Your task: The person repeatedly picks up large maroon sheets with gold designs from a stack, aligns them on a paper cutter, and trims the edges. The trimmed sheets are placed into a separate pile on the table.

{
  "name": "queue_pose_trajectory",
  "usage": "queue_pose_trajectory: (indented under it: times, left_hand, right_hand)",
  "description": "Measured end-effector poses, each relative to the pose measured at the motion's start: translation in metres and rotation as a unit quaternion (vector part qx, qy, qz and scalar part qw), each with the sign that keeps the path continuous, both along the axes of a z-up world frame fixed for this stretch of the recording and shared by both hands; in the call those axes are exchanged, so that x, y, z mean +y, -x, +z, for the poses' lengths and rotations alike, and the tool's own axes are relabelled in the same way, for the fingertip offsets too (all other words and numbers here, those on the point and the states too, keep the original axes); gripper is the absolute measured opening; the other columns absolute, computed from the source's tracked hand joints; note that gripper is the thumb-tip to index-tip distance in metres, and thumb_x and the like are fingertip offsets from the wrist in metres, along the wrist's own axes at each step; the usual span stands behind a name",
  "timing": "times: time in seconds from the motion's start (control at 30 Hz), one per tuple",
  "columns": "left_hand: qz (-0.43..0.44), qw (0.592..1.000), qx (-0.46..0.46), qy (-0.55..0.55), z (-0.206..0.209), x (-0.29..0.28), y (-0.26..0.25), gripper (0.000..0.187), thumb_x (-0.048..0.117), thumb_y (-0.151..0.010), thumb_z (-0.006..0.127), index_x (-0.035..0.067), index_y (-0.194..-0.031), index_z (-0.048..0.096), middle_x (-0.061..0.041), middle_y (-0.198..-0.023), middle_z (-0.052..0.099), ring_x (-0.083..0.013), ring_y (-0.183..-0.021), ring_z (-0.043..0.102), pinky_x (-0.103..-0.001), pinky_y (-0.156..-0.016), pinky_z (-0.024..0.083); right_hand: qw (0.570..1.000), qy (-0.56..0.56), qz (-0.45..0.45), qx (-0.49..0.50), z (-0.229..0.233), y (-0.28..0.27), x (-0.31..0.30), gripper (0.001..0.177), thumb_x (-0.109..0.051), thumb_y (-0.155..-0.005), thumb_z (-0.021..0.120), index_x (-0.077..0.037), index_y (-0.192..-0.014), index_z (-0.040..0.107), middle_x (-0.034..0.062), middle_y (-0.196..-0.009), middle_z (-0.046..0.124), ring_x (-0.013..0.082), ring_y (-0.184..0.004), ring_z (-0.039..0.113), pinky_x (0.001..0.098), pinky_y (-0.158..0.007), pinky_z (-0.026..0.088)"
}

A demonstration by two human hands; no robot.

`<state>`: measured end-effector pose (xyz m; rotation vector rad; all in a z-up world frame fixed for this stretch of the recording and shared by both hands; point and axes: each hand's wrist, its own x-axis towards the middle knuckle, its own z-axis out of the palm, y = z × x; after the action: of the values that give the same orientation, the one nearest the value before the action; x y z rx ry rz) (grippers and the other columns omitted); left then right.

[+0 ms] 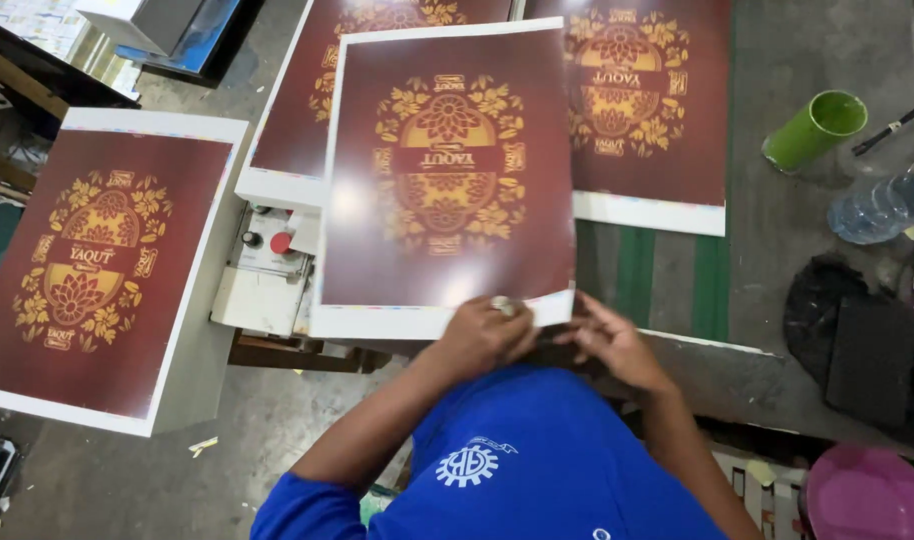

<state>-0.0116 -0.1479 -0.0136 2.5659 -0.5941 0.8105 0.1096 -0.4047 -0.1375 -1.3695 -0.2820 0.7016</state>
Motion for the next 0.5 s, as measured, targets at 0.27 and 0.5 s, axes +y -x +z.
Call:
queue_pose_trajectory:
  times: [0.27,0.5]
  left_hand:
    - [0.055,0.987,0.104,-0.11,-0.003,0.023,-0.044,0.03,0.024,-0.095,0.063,-0.002,-0.11,0.065,-0.019,-0.096,0.072,-0.0345,-0.083,0.069,-0.047,-0.071,0.055]
    - [0.15,0.985,0.084,-0.032,-0.045,0.188,-0.097,0.026,0.03,-0.099,0.065,0.012,-0.116,0.073,-0.01,-0.128,0.072,-0.0317,-0.113,0.071,-0.044,-0.101,0.056]
  right_hand:
    - [0.974,-0.125,-0.176,0.071,0.025,0.025,0.001,0.028,-0.014,-0.101,0.062,-0.005,-0.127,0.057,0.0078,-0.106,0.07,0.0174,-0.082,0.069,0.0327,-0.055,0.057]
    - [0.934,-0.093,-0.343,-0.028,-0.02,0.019,-0.096,0.028,-0.011,-0.107,0.059,-0.007,-0.134,0.059,0.0055,-0.107,0.069,0.014,-0.076,0.067,0.0265,-0.053,0.053]
